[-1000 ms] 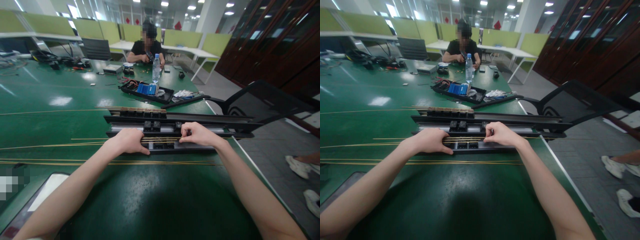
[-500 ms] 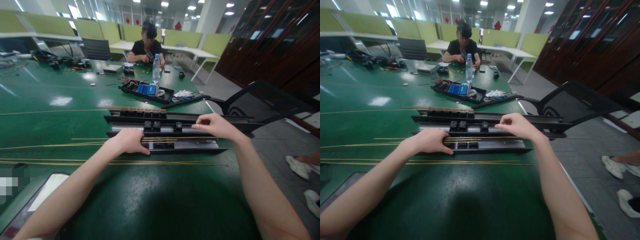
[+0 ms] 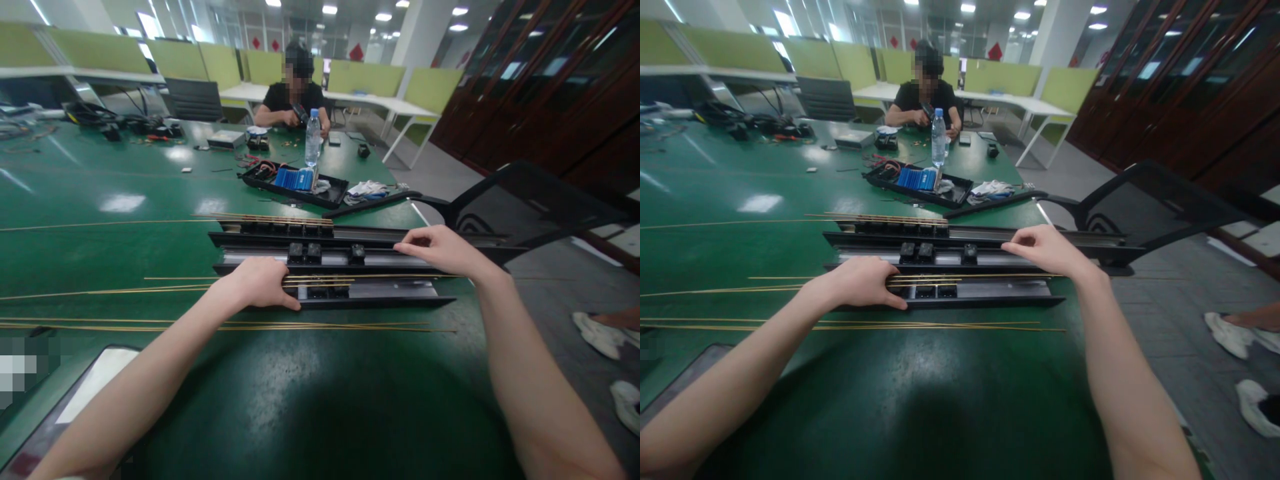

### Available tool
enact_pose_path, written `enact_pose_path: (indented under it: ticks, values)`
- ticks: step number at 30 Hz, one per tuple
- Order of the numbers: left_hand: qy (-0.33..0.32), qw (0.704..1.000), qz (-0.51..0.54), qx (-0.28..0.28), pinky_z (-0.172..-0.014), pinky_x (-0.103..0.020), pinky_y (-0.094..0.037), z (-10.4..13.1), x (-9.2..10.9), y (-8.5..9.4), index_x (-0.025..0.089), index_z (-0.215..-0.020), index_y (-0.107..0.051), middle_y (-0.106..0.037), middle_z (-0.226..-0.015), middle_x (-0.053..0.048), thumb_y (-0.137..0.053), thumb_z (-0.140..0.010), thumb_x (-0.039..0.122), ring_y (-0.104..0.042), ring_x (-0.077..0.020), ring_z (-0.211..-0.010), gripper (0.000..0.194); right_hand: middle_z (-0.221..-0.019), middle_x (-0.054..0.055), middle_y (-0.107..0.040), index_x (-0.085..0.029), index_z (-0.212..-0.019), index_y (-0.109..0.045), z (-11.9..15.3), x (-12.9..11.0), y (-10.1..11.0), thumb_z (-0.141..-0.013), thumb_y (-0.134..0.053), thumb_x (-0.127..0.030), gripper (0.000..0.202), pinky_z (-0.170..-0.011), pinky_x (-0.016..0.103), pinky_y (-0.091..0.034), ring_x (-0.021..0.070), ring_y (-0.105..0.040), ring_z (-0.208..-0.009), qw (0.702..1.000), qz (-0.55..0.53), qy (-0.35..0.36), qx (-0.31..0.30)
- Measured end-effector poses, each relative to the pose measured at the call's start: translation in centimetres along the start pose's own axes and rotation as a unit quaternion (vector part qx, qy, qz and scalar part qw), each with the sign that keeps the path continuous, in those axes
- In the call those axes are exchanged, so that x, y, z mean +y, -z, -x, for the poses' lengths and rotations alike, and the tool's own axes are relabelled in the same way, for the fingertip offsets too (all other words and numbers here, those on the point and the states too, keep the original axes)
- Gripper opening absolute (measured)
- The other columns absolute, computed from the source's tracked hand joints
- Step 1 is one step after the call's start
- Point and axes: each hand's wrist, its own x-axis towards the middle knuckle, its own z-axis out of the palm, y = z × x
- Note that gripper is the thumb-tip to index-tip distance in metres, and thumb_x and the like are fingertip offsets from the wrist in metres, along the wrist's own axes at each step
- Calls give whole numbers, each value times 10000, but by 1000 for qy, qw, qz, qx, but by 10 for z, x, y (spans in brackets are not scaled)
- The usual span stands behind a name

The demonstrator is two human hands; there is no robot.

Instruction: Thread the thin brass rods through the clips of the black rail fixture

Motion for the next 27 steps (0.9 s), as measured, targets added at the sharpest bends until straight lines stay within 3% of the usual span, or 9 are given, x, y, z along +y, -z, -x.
enact_pose_path:
  ticks: [3, 8, 10, 27]
  values:
    - [0, 1000, -1, 2, -702, -350, -494, 1, 0, 0, 191, -936, -720, -734, -926, -129, -528, -603, 838, -680, -290, -824, 752, -734, 19, -705, -202, -808, -730, -4, -9, -12, -816, -560, -638, 469, -611, 294, -394, 182, -588, -685, 999, -10, 7, -47]
    - [1, 1000, -2, 4, -682, -334, -481, 1, 0, 0, 199, -908, -716, -735, -918, -121, -529, -605, 833, -679, -282, -823, 727, -815, 53, -735, -180, -811, -744, -8, -30, -38, -862, -501, -608, 495, -697, 297, -441, 196, -633, -755, 977, -93, 45, -186]
    - [-2, 1000, -1, 5, -674, -338, -478, 1, 0, 0, 195, -899, -714, -735, -914, -126, -525, -612, 829, -678, -284, -814, 721, -814, 60, -734, -172, -809, -744, -8, -36, -46, -867, -493, -599, 499, -711, 299, -445, 194, -637, -751, 969, -116, 57, -208]
    - [-3, 1000, 10, 1, -683, -354, -492, 3, 1, 3, 190, -915, -718, -734, -926, -132, -533, -615, 821, -678, -293, -811, 723, -740, 35, -714, -168, -800, -734, -9, -39, -53, -852, -555, -500, 381, -659, 271, -432, 172, -615, -697, 969, -121, 84, -197]
